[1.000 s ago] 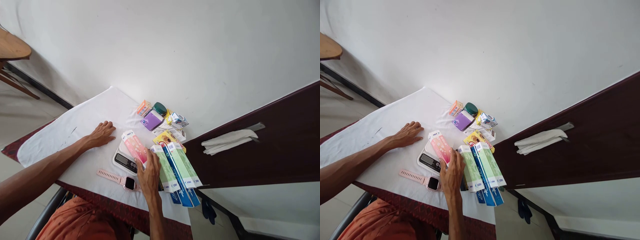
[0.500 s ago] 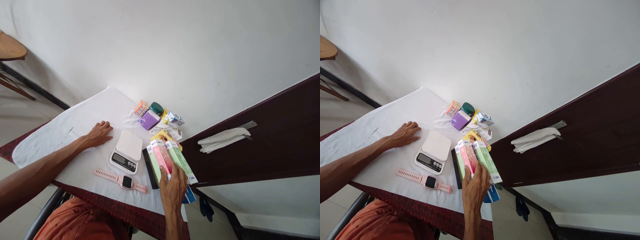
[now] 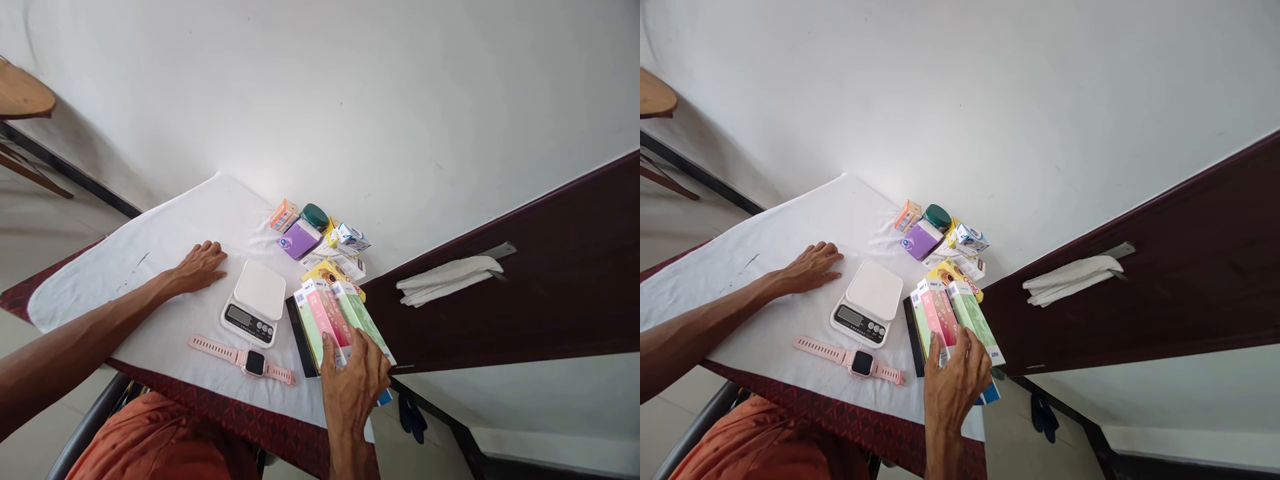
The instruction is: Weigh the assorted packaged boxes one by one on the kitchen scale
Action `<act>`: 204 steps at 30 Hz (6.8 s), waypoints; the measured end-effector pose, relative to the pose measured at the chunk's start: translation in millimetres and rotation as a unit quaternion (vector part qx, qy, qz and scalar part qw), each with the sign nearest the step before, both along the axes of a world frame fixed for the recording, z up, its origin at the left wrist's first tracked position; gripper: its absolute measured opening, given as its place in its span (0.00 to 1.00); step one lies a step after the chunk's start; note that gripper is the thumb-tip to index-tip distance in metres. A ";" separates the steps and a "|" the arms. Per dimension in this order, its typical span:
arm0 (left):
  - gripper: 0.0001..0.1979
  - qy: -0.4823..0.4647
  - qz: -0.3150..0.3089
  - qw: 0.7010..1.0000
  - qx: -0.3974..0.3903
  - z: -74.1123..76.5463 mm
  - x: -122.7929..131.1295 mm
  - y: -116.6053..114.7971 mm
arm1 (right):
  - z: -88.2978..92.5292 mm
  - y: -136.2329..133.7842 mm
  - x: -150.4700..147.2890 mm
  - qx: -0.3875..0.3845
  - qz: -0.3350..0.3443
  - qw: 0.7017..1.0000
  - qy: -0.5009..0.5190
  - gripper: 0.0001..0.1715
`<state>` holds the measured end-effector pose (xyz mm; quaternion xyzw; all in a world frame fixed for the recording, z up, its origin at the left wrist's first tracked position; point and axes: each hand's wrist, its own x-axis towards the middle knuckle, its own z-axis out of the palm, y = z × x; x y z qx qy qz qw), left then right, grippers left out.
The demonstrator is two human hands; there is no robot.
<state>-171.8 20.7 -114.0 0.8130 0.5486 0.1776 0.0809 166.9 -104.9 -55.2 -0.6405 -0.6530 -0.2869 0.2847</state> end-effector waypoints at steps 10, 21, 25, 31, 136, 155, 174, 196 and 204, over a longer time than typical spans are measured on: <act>0.11 -0.008 0.000 1.000 0.004 -2.9 -0.3 1.0 | -12.7 16.8 18.8 -0.105 -0.035 0.993 0.032 0.49; 0.12 -0.015 0.001 1.000 0.000 -1.2 0.1 -0.5 | -0.6 20.1 6.4 -0.056 0.049 0.987 0.142 0.44; 0.11 -0.019 0.002 1.000 0.000 -1.2 -0.5 -0.2 | 1.2 25.4 -23.5 -0.074 0.126 0.977 0.154 0.38; 0.11 -0.016 -0.001 1.000 -0.003 -2.2 -1.4 0.9 | -15.9 40.4 -60.6 -0.126 0.199 0.957 0.172 0.32; 0.31 0.123 -0.353 0.927 -0.027 105.1 209.9 33.0 | -66.6 -37.7 -5.6 -0.148 0.229 0.943 0.192 0.11; 0.27 0.077 -0.142 0.986 -0.026 111.8 67.5 -13.1 | -72.0 -35.7 -6.6 -0.135 0.237 0.944 0.185 0.08; 0.38 0.093 -0.128 0.987 -0.032 109.0 63.9 -16.3 | -75.9 -33.3 -4.6 -0.104 0.241 0.952 0.156 0.12; 0.24 0.016 -0.124 0.991 -0.047 98.8 47.5 0.1 | -77.0 -31.9 -4.9 -0.093 0.240 0.958 0.127 0.14; 0.26 0.077 0.143 0.987 0.018 115.3 -15.5 105.1 | -77.2 -31.1 -6.0 -0.085 0.238 0.959 0.129 0.15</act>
